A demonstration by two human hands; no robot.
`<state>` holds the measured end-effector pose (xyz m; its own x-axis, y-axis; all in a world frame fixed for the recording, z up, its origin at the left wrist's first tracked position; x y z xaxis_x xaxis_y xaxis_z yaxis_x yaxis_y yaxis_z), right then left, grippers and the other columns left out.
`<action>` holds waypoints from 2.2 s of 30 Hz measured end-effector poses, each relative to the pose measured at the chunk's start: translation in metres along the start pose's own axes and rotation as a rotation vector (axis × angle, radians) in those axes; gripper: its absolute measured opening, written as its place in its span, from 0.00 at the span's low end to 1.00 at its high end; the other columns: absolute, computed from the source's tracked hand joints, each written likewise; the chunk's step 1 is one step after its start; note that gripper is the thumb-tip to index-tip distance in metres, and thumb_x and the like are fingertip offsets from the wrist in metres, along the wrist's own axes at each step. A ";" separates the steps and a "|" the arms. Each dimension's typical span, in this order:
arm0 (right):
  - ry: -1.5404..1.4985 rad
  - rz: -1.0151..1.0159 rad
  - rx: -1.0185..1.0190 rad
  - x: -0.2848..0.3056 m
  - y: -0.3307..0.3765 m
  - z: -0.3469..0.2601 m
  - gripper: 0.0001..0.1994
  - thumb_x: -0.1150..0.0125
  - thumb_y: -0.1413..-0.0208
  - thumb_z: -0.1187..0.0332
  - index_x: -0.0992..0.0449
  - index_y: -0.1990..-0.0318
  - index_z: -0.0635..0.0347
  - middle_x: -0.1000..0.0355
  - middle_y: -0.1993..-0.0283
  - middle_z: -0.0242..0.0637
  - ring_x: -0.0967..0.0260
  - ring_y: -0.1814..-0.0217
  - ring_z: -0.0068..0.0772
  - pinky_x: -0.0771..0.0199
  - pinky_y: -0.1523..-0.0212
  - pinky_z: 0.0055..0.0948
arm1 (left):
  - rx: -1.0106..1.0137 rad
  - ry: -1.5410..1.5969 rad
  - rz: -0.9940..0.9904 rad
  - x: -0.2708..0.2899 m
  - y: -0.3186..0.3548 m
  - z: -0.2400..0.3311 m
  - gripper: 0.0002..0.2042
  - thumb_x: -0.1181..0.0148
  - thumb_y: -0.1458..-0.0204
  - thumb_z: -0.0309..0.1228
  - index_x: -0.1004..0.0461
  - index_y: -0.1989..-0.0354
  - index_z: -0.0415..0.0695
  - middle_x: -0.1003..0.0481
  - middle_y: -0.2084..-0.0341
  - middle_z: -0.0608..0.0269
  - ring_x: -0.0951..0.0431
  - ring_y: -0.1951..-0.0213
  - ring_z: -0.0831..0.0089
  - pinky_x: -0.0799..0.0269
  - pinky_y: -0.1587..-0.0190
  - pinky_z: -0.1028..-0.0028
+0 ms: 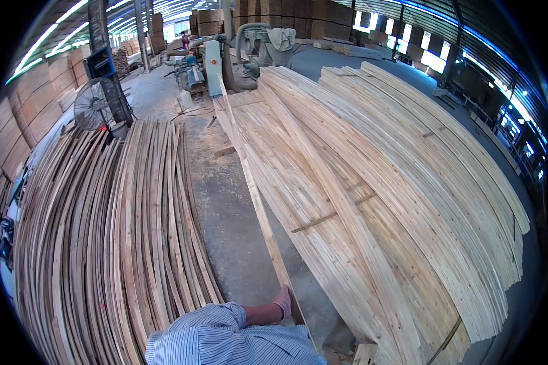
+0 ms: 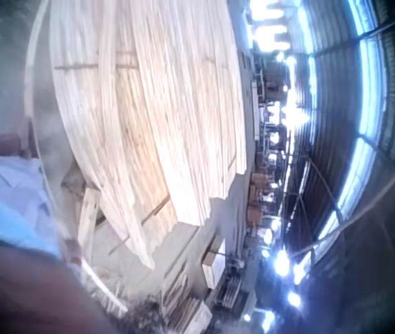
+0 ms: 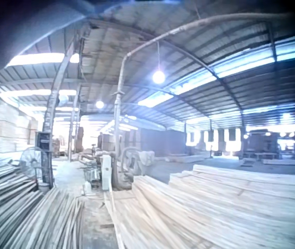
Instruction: The person picks up long, thin wooden planks from a pile on the floor and places them onto a larger stack of planks. The person repeats this action multiple times, moving planks one by one from the floor to the stack.
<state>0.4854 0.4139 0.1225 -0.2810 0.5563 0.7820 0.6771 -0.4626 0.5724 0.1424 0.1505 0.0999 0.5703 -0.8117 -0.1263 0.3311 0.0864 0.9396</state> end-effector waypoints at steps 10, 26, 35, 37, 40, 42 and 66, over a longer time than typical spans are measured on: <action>-0.066 -0.050 0.034 0.006 -0.019 0.013 0.17 0.43 0.47 0.58 0.24 0.54 0.58 0.26 0.61 0.49 0.26 0.58 0.50 0.27 0.57 0.45 | -0.103 -0.042 0.032 0.020 -0.004 -0.001 0.37 0.55 0.45 0.60 0.32 0.40 0.36 0.28 0.44 0.52 0.28 0.44 0.62 0.35 0.41 0.63; -0.768 -0.148 0.113 -0.024 -0.031 0.061 0.12 0.38 0.52 0.62 0.20 0.62 0.56 0.24 0.70 0.46 0.24 0.65 0.50 0.25 0.64 0.44 | -0.020 0.167 -0.427 0.032 -0.084 0.032 0.23 0.60 0.38 0.44 0.33 0.40 0.47 0.30 0.41 0.57 0.35 0.37 0.58 0.42 0.35 0.55; -0.177 -0.039 0.059 -0.007 -0.059 -0.041 0.22 0.29 0.59 0.47 0.17 0.59 0.51 0.19 0.61 0.39 0.22 0.56 0.44 0.25 0.53 0.38 | 0.258 0.063 -0.458 0.071 -0.078 -0.061 0.21 0.63 0.34 0.46 0.34 0.42 0.49 0.27 0.47 0.57 0.28 0.47 0.52 0.33 0.48 0.55; -0.189 -0.038 0.078 -0.003 -0.058 -0.061 0.27 0.29 0.60 0.43 0.18 0.55 0.51 0.20 0.58 0.40 0.22 0.55 0.45 0.25 0.52 0.40 | 0.382 0.248 -1.014 0.077 -0.121 -0.094 0.19 0.59 0.35 0.44 0.32 0.45 0.45 0.28 0.46 0.54 0.31 0.43 0.51 0.38 0.41 0.54; -0.040 0.006 0.088 -0.022 -0.071 -0.051 0.27 0.29 0.60 0.43 0.18 0.56 0.50 0.20 0.58 0.40 0.22 0.55 0.44 0.25 0.53 0.40 | 0.330 0.207 -0.816 0.056 -0.099 -0.096 0.18 0.56 0.35 0.44 0.30 0.49 0.44 0.26 0.48 0.54 0.30 0.44 0.52 0.39 0.38 0.53; -0.148 -0.094 0.057 -0.025 -0.062 -0.055 0.26 0.28 0.61 0.45 0.17 0.57 0.51 0.20 0.58 0.42 0.23 0.54 0.44 0.25 0.53 0.41 | 0.245 0.145 -0.541 0.058 -0.073 -0.082 0.17 0.55 0.36 0.44 0.29 0.51 0.46 0.24 0.52 0.56 0.27 0.47 0.54 0.36 0.42 0.53; -0.415 -0.160 -0.009 0.027 -0.013 0.032 0.23 0.42 0.45 0.49 0.24 0.51 0.58 0.26 0.56 0.47 0.27 0.55 0.43 0.26 0.53 0.39 | -0.037 0.046 -0.312 0.067 -0.063 -0.025 0.14 0.50 0.40 0.41 0.25 0.57 0.45 0.22 0.65 0.54 0.20 0.66 0.55 0.24 0.65 0.54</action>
<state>0.4908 0.4568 0.1288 -0.0835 0.8507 0.5190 0.6410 -0.3529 0.6816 0.1785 0.1057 0.0242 0.4697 -0.7756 -0.4217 0.5218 -0.1414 0.8412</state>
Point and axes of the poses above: each hand's wrist, its own y-axis away from the middle knuckle, its own x-axis out of the back of the hand, z = x × y, the point moved 5 cm from there along -y, towards the middle knuckle
